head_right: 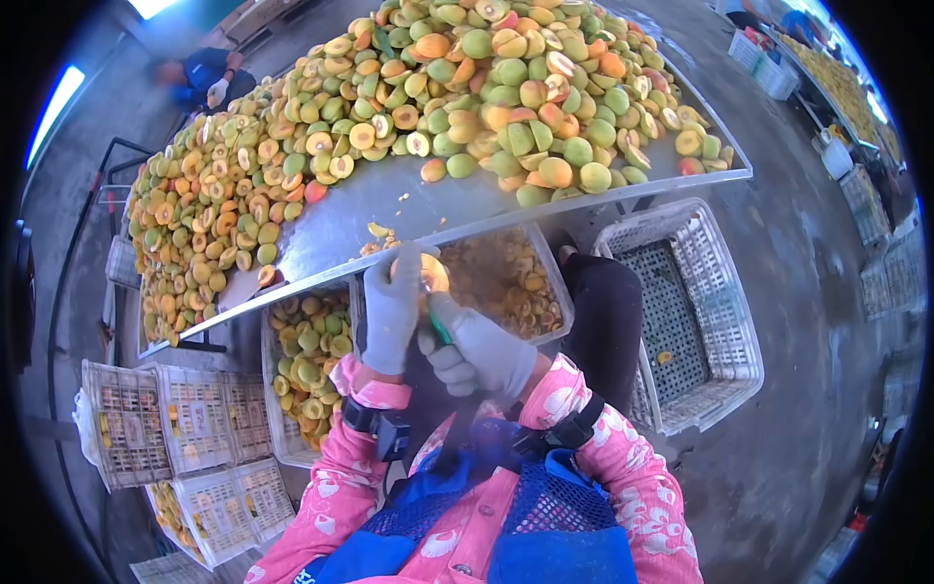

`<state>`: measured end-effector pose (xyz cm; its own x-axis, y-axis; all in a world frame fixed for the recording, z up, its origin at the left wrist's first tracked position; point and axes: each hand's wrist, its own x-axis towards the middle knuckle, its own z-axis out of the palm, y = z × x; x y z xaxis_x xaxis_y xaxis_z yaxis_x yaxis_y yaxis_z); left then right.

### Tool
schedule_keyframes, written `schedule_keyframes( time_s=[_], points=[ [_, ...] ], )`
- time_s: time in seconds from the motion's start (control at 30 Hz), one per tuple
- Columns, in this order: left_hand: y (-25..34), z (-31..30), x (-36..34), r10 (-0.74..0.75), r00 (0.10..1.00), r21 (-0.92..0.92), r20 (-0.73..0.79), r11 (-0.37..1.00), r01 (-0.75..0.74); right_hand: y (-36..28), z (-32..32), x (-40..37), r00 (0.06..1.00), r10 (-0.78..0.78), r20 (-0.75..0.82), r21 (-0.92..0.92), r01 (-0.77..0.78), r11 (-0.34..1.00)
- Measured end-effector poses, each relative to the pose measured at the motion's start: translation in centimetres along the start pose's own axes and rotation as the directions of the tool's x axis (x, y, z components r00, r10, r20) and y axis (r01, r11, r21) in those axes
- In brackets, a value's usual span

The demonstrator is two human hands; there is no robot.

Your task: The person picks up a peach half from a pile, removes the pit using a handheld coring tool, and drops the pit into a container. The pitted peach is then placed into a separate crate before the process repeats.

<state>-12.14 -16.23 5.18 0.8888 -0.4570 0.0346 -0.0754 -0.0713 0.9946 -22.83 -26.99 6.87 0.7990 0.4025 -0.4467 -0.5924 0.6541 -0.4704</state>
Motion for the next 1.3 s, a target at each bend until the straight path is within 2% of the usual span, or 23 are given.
schedule_keyframes(
  time_s=[0.07,0.1,0.13,0.2,0.23,0.3,0.33,0.4,0.43,0.5,0.57,0.6,0.63,0.67,0.73,0.8,0.87,1.03,1.1,1.17,1.2,1.23,1.3],
  points=[
    [0.8,1.4,-0.6,0.338,0.927,0.501,-0.161,0.837,-0.218,-0.3,-0.7,0.3,0.986,0.080,0.145,0.133,-0.100,0.986],
    [0.5,1.6,-0.3,0.423,0.898,0.565,-0.123,0.773,-0.287,0.0,-1.9,0.8,0.969,0.112,0.220,0.182,-0.154,0.971],
    [0.5,1.5,-0.1,0.398,0.915,0.514,-0.060,0.798,-0.313,0.8,-3.5,1.6,0.910,0.124,0.395,0.356,-0.276,0.893],
    [-1.1,1.2,0.5,0.315,0.949,0.333,-0.010,0.896,-0.294,1.0,-4.0,1.2,0.925,0.129,0.358,0.366,-0.266,0.892],
    [-1.4,0.9,0.8,0.084,0.994,0.074,0.063,0.993,-0.089,1.3,-4.1,1.0,0.950,0.099,0.295,0.305,-0.192,0.933],
    [-2.4,1.5,0.9,-0.218,0.971,-0.267,0.103,0.934,0.238,1.4,-3.6,0.6,0.995,0.044,0.092,0.170,-0.060,0.984],
    [-2.7,1.7,0.8,-0.216,0.973,-0.274,0.087,0.933,0.232,1.5,-4.1,0.9,0.995,0.055,0.083,0.170,-0.068,0.983],
    [-2.7,2.1,0.3,-0.011,0.994,0.222,-0.106,0.974,0.034,1.7,-4.7,1.5,0.983,0.065,0.172,0.224,-0.103,0.969],
    [-2.6,2.0,0.2,-0.015,0.994,0.214,-0.111,0.976,0.038,1.9,-4.9,1.6,0.964,0.070,0.257,0.281,-0.144,0.949],
    [-2.2,1.8,-0.1,0.354,0.929,0.370,-0.111,0.882,-0.292,1.7,-4.9,2.1,0.939,0.085,0.332,0.284,-0.186,0.941],
    [-2.5,1.4,0.1,0.301,0.948,0.245,-0.105,0.931,-0.269,1.5,-4.5,2.4,0.913,0.079,0.400,0.295,-0.210,0.932],
    [-3.4,1.1,0.4,0.032,0.997,-0.085,-0.076,0.996,-0.038,1.5,-4.2,2.4,0.945,0.106,0.309,0.262,-0.192,0.946],
    [-3.9,1.0,0.6,-0.219,0.974,-0.388,0.050,0.895,0.221,1.4,-3.5,2.2,0.971,0.124,0.205,0.230,-0.171,0.958],
    [-4.5,0.6,0.7,-0.217,0.973,-0.360,0.080,0.904,0.231,1.5,-2.3,2.0,0.990,0.123,-0.070,0.037,-0.121,0.992],
    [-5.0,0.1,0.4,-0.172,0.985,-0.208,0.031,0.962,0.175,1.6,-2.4,2.2,0.992,0.123,0.027,0.058,-0.124,0.991],
    [-3.9,0.6,-0.3,0.107,0.987,0.017,-0.117,0.994,-0.106,1.5,-2.8,2.1,0.992,0.104,0.072,0.111,-0.112,0.987],
    [-2.4,0.4,-0.5,0.262,0.958,0.086,-0.115,0.964,-0.253,1.7,-3.4,2.4,0.943,0.110,0.313,0.283,-0.204,0.937],
    [-1.2,0.2,-0.3,-0.075,0.996,-0.162,0.053,0.983,0.083,1.3,-0.6,1.1,0.992,0.026,-0.122,-0.043,-0.032,0.999],
    [-1.2,0.6,-0.1,-0.201,0.974,-0.260,0.103,0.940,0.222,1.0,-1.1,1.0,0.998,0.054,-0.030,0.022,-0.053,0.998],
    [-2.0,0.9,-0.3,0.003,0.999,-0.086,-0.042,0.996,-0.006,1.0,-2.3,1.3,0.996,0.080,0.033,0.099,-0.083,0.992],
    [-1.3,1.1,-0.3,0.080,0.996,-0.027,-0.033,0.996,-0.081,0.9,-3.0,1.4,0.979,0.084,0.185,0.177,-0.117,0.977],
    [-1.3,1.1,-0.3,0.072,0.997,-0.025,-0.031,0.997,-0.073,1.1,-3.4,1.4,0.940,0.079,0.332,0.248,-0.168,0.954],
    [-0.9,0.9,0.5,0.038,0.997,0.040,0.071,0.998,-0.041,1.2,-3.2,1.5,0.963,0.074,0.259,0.208,-0.130,0.969]
  ],
)
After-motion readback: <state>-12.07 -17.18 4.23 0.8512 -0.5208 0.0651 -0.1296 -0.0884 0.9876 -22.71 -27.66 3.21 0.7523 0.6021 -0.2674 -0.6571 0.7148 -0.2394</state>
